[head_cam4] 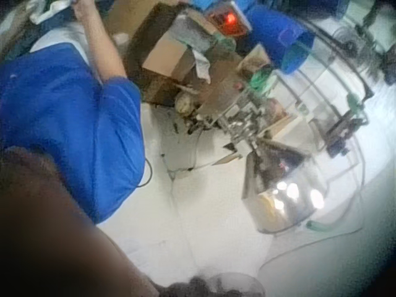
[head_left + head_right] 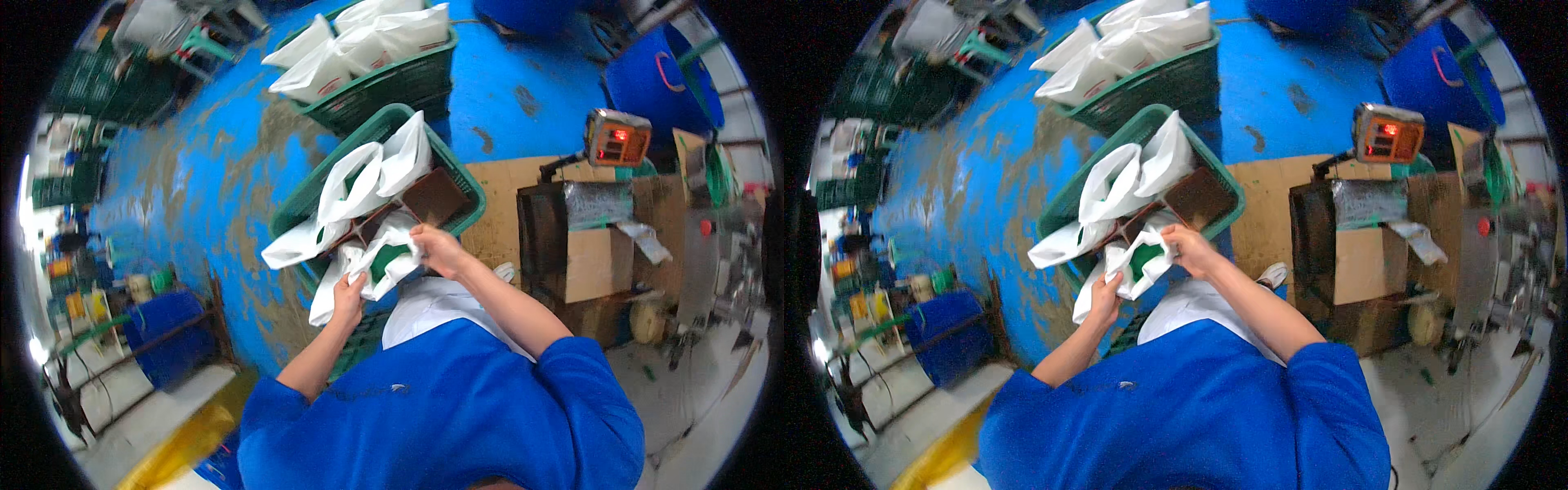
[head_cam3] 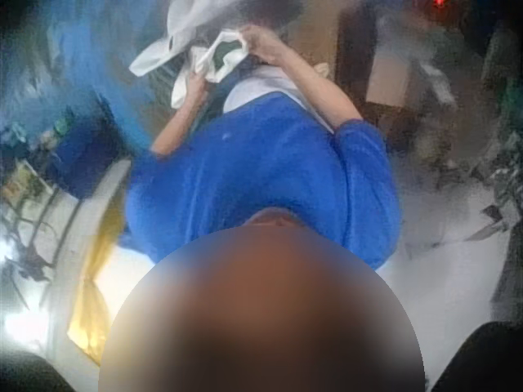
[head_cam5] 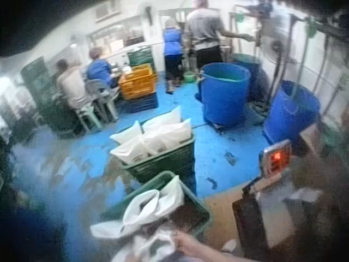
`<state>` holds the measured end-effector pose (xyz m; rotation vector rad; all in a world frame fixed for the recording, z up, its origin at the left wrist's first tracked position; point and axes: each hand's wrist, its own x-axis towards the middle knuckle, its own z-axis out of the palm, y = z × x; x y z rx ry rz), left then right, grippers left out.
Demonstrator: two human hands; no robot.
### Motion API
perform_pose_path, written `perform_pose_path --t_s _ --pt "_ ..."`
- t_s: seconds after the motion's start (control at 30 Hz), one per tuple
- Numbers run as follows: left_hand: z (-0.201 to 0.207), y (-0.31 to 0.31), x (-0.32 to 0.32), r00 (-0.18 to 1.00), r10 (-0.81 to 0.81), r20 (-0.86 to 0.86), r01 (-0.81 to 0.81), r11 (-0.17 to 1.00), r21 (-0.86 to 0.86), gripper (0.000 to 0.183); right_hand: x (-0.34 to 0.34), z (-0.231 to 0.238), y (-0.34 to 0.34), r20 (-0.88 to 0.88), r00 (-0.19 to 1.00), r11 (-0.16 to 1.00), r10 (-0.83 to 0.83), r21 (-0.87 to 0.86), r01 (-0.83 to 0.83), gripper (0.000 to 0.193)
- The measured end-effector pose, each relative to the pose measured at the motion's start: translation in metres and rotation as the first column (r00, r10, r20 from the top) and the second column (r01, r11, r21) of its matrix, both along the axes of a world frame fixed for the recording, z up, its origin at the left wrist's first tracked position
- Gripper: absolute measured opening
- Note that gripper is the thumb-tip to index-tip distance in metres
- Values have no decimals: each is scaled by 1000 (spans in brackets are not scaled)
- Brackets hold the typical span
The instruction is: The person repeatedly scoops green granules from a hopper into white pouches, places each pouch under a sealing machine, and seals it. Sealed pouches are then placed into a green basket. The cycle repeats continuously.
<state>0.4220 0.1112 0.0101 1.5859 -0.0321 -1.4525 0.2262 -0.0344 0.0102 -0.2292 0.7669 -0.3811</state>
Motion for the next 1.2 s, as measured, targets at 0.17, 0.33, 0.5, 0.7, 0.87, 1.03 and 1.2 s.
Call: perform_pose_path --t_s 0.17,0.33,0.5,0.7,0.87,1.03,1.2 --pt "-39 -38 29 986 -164 -14 164 985 -48 30 4 -43 -11 -634 744 567 -210 -699 -436 24" --pt "6 -53 37 142 -745 652 696 543 469 15 -34 -13 -8 -656 631 192 -414 -741 -644 14" --pt "20 -127 -4 -637 -369 676 628 260 734 17 -160 -37 53 -399 425 322 -812 -915 -244 14" --pt "67 -230 -158 -450 -321 834 858 104 503 12 -390 -115 289 -454 -856 -92 -248 -868 488 19" --pt "68 -193 -319 -475 -212 854 847 -374 378 5 -456 -185 470 -783 -559 -764 273 -530 369 38" --pt "79 -124 -435 -731 -49 681 555 -623 551 8 -443 -191 493 -557 -794 -912 -243 -147 382 45" --pt "87 -93 -496 -748 -7 663 469 -712 522 17 -430 -72 437 -387 -909 -807 -151 -483 340 47"
